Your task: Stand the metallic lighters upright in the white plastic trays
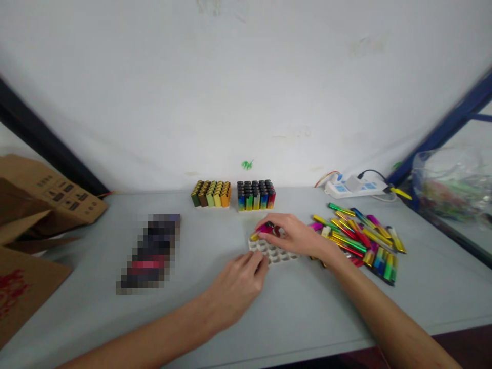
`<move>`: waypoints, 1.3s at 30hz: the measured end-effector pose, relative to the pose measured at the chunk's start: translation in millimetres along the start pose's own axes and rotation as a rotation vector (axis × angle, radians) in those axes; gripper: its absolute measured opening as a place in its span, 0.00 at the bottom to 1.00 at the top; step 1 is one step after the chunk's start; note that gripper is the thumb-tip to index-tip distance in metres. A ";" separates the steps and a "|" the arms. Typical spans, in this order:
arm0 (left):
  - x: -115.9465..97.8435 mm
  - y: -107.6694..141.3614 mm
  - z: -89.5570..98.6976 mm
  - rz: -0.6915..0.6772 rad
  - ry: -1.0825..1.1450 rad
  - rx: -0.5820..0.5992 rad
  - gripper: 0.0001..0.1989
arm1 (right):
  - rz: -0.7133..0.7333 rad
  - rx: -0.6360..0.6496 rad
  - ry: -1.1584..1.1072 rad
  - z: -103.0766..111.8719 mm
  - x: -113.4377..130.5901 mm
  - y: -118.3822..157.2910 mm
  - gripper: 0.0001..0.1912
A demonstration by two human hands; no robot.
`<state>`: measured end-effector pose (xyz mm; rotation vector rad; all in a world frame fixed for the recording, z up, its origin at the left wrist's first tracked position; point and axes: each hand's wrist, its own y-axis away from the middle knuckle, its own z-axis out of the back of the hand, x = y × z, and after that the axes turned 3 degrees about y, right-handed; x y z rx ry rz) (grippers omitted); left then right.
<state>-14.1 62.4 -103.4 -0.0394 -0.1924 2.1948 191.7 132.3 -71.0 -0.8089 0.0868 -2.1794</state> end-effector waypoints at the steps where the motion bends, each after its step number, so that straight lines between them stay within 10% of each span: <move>1: 0.3 0.2 -0.4 0.005 0.005 0.012 0.14 | 0.024 0.014 0.017 -1.1 -0.4 0.1 0.10; 25: 18.7 -0.2 -11.1 -0.060 0.091 -0.118 0.16 | 0.064 -0.013 0.246 -32.2 -20.4 -14.8 0.17; 39: 30.6 -3.4 -9.9 -0.027 0.138 -0.309 0.08 | -0.301 0.017 0.252 73.9 -46.8 46.6 0.08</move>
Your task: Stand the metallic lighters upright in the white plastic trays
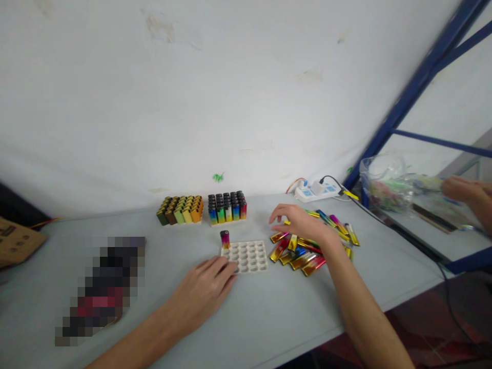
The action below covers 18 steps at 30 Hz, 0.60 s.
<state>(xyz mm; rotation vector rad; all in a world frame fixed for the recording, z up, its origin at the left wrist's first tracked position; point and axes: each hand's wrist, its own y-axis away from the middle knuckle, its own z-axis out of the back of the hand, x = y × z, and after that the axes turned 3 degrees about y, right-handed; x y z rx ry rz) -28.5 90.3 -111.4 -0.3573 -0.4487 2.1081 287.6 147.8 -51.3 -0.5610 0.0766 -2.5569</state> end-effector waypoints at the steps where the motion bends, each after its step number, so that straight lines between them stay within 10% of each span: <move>1: 0.6 -0.1 0.4 -0.001 -0.001 -0.010 0.09 | -0.025 0.025 -0.010 0.3 -5.3 1.8 0.09; 8: 2.3 1.1 0.1 -0.018 -0.020 -0.020 0.11 | -0.051 0.157 -0.047 -22.8 -14.4 -3.9 0.10; 18: -0.4 -0.2 2.2 0.007 -0.013 0.030 0.07 | 0.170 -0.158 -0.214 -19.1 37.5 -14.7 0.13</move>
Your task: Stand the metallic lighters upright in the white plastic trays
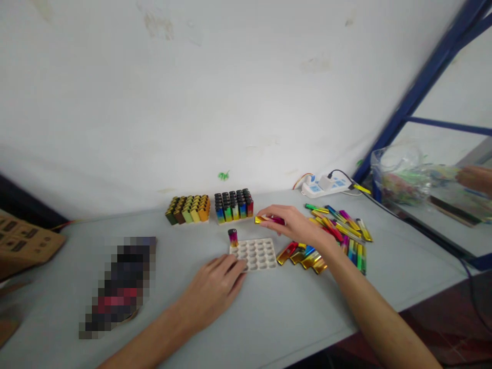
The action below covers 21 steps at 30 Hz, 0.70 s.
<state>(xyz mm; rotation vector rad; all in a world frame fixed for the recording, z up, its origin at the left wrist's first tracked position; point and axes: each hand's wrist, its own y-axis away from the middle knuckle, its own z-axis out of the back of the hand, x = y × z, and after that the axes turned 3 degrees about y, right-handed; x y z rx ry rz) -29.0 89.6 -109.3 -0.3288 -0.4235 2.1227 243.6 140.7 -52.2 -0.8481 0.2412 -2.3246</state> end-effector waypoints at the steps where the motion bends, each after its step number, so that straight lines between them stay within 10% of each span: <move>1: -0.3 -0.1 0.2 0.005 0.003 0.008 0.07 | 0.024 -0.024 0.009 -2.5 2.4 -1.2 0.14; 21: -0.5 -1.0 0.2 0.014 0.006 0.096 0.07 | 0.101 -0.029 0.067 -48.6 6.1 -6.9 0.14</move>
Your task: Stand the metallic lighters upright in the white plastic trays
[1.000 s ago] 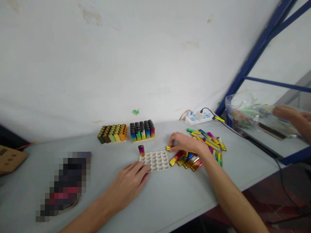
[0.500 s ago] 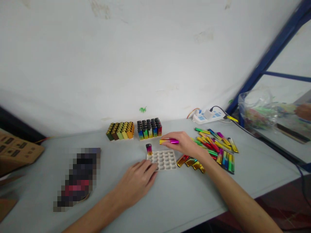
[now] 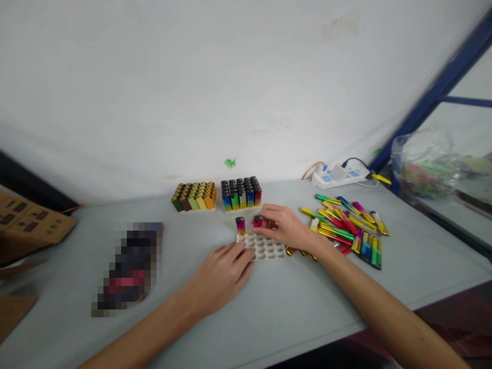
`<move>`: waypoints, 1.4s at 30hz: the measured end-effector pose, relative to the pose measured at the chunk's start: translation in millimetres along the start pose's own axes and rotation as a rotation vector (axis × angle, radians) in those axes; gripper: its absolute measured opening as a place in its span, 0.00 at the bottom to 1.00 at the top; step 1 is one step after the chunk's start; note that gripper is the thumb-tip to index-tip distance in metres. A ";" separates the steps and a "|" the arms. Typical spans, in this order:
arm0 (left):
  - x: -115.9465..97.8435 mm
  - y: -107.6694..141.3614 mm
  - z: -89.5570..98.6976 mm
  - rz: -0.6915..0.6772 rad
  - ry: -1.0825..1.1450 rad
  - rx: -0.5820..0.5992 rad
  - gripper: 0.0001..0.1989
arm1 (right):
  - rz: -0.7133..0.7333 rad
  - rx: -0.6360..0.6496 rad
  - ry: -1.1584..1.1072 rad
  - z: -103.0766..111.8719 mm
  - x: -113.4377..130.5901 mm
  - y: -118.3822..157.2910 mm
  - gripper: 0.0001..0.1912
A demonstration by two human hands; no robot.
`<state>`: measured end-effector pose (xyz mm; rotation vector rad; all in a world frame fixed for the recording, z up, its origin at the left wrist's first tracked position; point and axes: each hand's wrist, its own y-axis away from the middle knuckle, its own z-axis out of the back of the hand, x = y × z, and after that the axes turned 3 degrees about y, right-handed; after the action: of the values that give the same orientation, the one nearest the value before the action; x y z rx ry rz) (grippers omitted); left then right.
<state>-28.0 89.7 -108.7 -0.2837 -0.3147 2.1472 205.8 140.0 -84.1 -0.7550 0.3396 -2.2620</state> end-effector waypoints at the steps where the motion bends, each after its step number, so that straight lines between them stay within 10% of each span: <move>1: -0.2 -0.4 0.6 -0.001 -0.003 0.004 0.07 | 0.004 0.006 -0.002 -1.5 0.6 -0.1 0.14; 32: 6.0 -1.1 -2.7 -0.021 -0.022 -0.037 0.09 | -0.040 0.157 0.112 -2.1 -10.0 -0.5 0.18; 42: 8.2 0.7 -4.7 -0.026 -0.017 -0.060 0.09 | -0.835 0.308 0.585 70.1 -51.9 37.8 0.14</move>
<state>-31.6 96.7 -114.0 -0.2934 -0.3909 2.1182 298.9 148.4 -66.8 -0.0246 -0.1020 -3.2075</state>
